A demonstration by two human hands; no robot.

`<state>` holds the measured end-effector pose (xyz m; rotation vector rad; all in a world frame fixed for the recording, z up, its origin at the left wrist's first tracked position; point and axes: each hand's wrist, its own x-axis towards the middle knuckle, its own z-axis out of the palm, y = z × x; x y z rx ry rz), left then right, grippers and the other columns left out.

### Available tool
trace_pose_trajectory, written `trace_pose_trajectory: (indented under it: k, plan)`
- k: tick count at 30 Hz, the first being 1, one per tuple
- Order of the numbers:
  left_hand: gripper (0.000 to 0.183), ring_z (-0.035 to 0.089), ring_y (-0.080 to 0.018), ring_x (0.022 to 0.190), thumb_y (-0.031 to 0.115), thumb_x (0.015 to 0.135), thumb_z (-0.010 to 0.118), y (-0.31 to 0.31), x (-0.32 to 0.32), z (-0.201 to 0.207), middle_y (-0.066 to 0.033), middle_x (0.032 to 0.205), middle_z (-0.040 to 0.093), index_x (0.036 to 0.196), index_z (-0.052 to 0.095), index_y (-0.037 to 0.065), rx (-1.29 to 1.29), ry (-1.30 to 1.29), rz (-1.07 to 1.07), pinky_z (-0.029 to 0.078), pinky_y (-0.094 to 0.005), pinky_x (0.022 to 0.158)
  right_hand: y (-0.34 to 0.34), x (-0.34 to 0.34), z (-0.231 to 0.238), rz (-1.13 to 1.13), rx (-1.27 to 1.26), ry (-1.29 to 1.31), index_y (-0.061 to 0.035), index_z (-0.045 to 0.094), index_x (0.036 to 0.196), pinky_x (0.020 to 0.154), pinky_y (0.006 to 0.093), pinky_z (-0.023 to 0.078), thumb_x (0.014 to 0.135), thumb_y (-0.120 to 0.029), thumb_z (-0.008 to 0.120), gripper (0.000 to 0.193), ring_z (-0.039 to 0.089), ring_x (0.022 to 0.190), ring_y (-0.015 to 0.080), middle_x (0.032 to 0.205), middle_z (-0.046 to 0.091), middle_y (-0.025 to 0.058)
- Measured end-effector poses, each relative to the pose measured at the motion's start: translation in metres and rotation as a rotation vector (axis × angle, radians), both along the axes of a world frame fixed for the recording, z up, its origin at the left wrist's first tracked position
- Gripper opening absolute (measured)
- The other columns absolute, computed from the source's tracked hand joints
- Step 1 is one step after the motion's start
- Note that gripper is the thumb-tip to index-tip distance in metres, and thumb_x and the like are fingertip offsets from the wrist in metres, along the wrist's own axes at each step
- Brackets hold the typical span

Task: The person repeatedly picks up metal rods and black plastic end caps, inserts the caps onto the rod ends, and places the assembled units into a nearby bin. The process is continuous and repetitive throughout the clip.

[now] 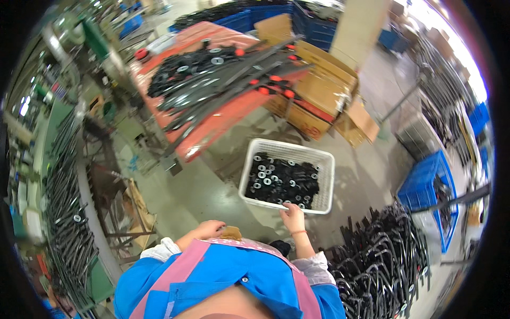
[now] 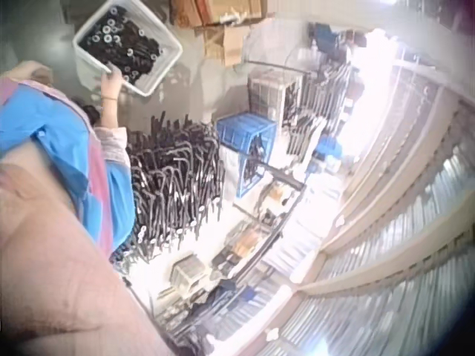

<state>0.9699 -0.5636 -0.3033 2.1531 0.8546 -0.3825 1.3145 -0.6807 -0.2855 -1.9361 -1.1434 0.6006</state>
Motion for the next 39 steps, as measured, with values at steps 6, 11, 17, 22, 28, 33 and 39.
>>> trace_pose_trajectory:
  k: [6, 11, 17, 22, 28, 33, 39]
  plan:
    - [0.031, 0.062, -0.0396, 0.097, 0.030, 0.085, 0.062, 0.047, -0.190, 0.033, -0.0199, 0.101, 0.067, 0.102, 0.063, 0.004, 0.172, -0.170, 0.612, 0.051, -0.0487, 0.081, 0.189, -0.171, 0.052, 0.467, 0.137, -0.088, -0.0045, 0.072, 0.091, 0.063, 0.0359, 0.051, 0.076, -0.017, 0.072, 0.019, 0.062, 0.068, 0.0264, 0.076, 0.064, 0.0117]
    - [0.028, 0.061, -0.0445, 0.088, 0.030, 0.085, 0.065, 0.051, -0.299, 0.030, -0.0233, 0.089, 0.065, 0.089, 0.063, 0.003, -0.005, -0.183, 1.042, 0.049, -0.0483, 0.072, 0.314, -0.270, 0.091, 0.629, 0.177, -0.113, -0.0041, 0.070, 0.084, 0.064, 0.0364, 0.051, 0.076, -0.014, 0.069, 0.012, 0.063, 0.068, 0.0276, 0.075, 0.063, 0.0125]
    - [0.027, 0.064, -0.0410, 0.083, 0.028, 0.088, 0.064, 0.079, -0.351, 0.012, -0.0224, 0.088, 0.067, 0.092, 0.063, 0.002, -0.038, -0.207, 1.228, 0.049, -0.0438, 0.070, 0.453, -0.323, 0.087, 0.666, 0.224, -0.183, -0.0016, 0.069, 0.083, 0.064, 0.0357, 0.051, 0.077, -0.014, 0.068, 0.013, 0.064, 0.069, 0.0251, 0.075, 0.063, 0.0129]
    - [0.019, 0.063, -0.0420, 0.087, 0.021, 0.091, 0.054, 0.151, -0.385, 0.040, -0.0227, 0.091, 0.066, 0.097, 0.061, 0.004, 0.072, -0.028, 1.181, 0.049, -0.0461, 0.071, 0.584, -0.356, 0.089, 0.708, 0.258, -0.185, -0.0046, 0.069, 0.080, 0.066, 0.0383, 0.052, 0.077, -0.015, 0.067, 0.011, 0.066, 0.072, 0.0298, 0.077, 0.066, 0.0131]
    - [0.017, 0.061, -0.0436, 0.090, 0.022, 0.088, 0.055, 0.238, -0.447, 0.024, -0.0220, 0.092, 0.065, 0.095, 0.058, 0.007, 0.126, 0.037, 1.388, 0.048, -0.0505, 0.072, 0.738, -0.450, 0.096, 0.865, 0.298, -0.163, -0.0040, 0.068, 0.081, 0.068, 0.0391, 0.052, 0.078, -0.017, 0.066, 0.013, 0.066, 0.074, 0.0308, 0.078, 0.067, 0.0143]
    - [0.020, 0.064, -0.0377, 0.089, 0.023, 0.086, 0.060, 0.316, -0.478, 0.065, -0.0166, 0.091, 0.068, 0.098, 0.061, 0.007, 0.211, 0.151, 1.202, 0.050, -0.0482, 0.073, 0.806, -0.541, 0.105, 0.903, 0.305, -0.103, -0.0046, 0.069, 0.082, 0.070, 0.0404, 0.052, 0.078, -0.018, 0.066, 0.015, 0.066, 0.078, 0.0322, 0.080, 0.067, 0.0147]
    - [0.028, 0.064, -0.0352, 0.095, 0.024, 0.087, 0.060, 0.408, -0.564, 0.065, -0.0151, 0.099, 0.067, 0.110, 0.062, 0.008, 0.380, 0.049, 1.148, 0.051, -0.0453, 0.077, 0.884, -0.637, 0.107, 0.887, 0.390, -0.143, -0.0065, 0.071, 0.086, 0.070, 0.0401, 0.053, 0.079, -0.019, 0.066, 0.015, 0.066, 0.079, 0.0323, 0.082, 0.068, 0.0143]
